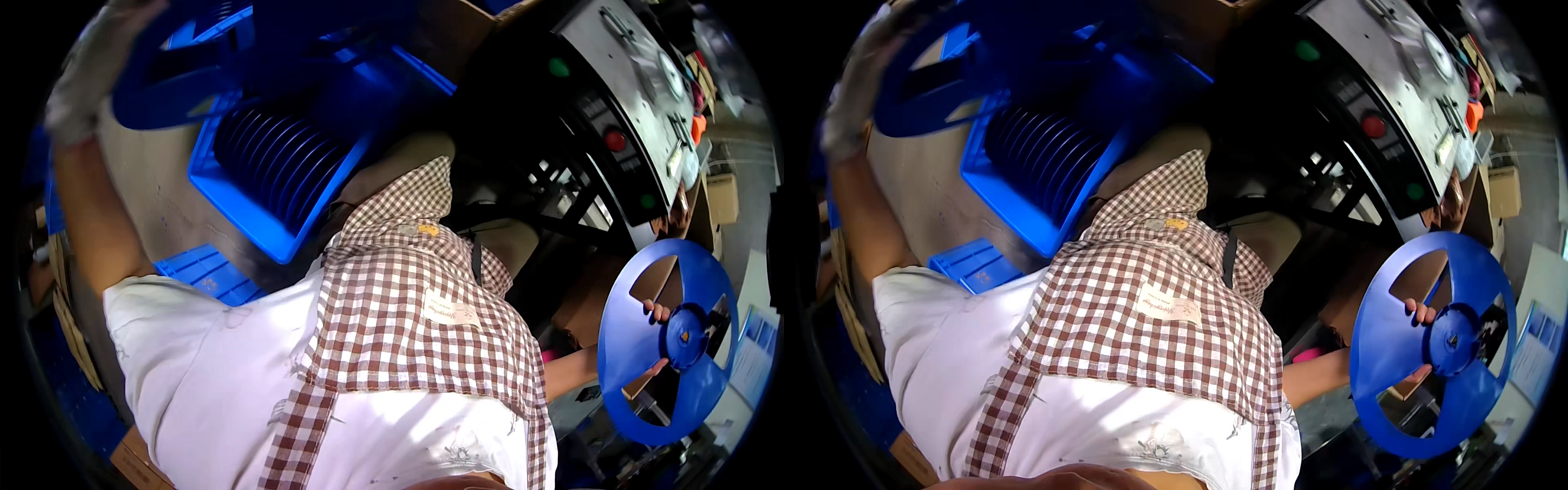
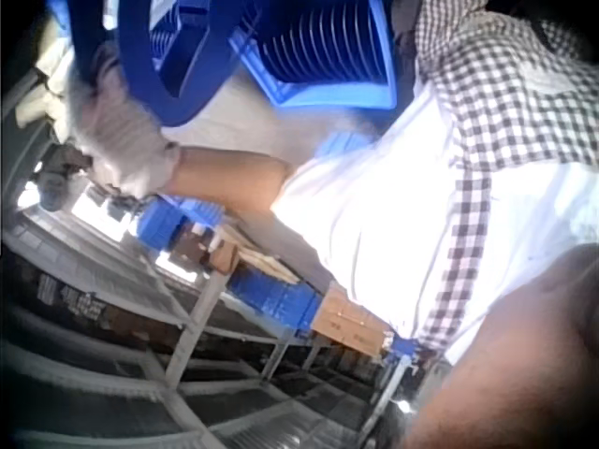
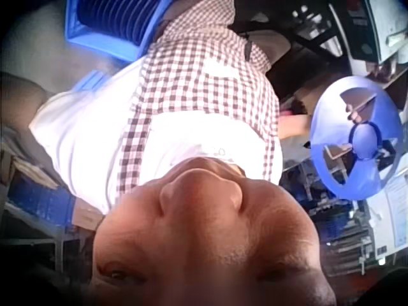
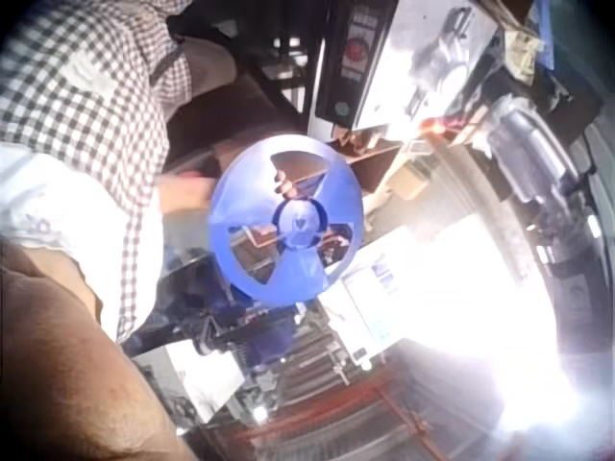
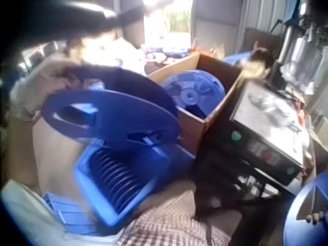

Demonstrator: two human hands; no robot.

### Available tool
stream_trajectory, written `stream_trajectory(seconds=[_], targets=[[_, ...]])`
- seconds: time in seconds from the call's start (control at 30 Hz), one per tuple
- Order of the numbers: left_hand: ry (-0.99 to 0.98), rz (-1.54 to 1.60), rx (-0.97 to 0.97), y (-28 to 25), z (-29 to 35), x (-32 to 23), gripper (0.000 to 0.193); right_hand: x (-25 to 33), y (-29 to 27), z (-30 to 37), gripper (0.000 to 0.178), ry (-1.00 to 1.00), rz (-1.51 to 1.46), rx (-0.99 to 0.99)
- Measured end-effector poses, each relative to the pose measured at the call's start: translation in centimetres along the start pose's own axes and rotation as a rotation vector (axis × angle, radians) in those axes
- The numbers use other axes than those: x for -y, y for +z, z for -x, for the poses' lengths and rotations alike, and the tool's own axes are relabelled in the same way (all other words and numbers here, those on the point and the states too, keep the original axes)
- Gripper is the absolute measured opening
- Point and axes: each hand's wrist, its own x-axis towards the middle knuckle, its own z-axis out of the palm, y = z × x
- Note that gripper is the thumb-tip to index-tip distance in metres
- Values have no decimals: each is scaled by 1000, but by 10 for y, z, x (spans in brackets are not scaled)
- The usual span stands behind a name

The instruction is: The person repeatedly picks up blue plastic fan-like parts, places them on a machine, and presses buttons. They then remove the parts and place them into a blue crate. The person also uses a small tool to scrape or trim edges on some of the parts.

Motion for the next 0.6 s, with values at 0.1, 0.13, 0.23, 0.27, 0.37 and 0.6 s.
stream_trajectory(seconds=[0.1,0.13,0.23,0.27,0.37,0.6], targets=[[-356,-252,29,53,26,39,29,-13,5,-27,64,79,1,63],[-434,-296,50,79,32,73,27,-15,8,-29,64,101,1,77],[-427,-141,-81,177,34,229,29,-7,29,-15,64,91,24,81],[-416,-112,-130,201,32,258,30,-9,31,-8,64,91,33,76],[-590,-224,-152,208,16,262,31,-2,22,-17,64,103,8,59],[-577,-340,-177,229,28,280,30,7,4,3,64,106,-25,-17]])
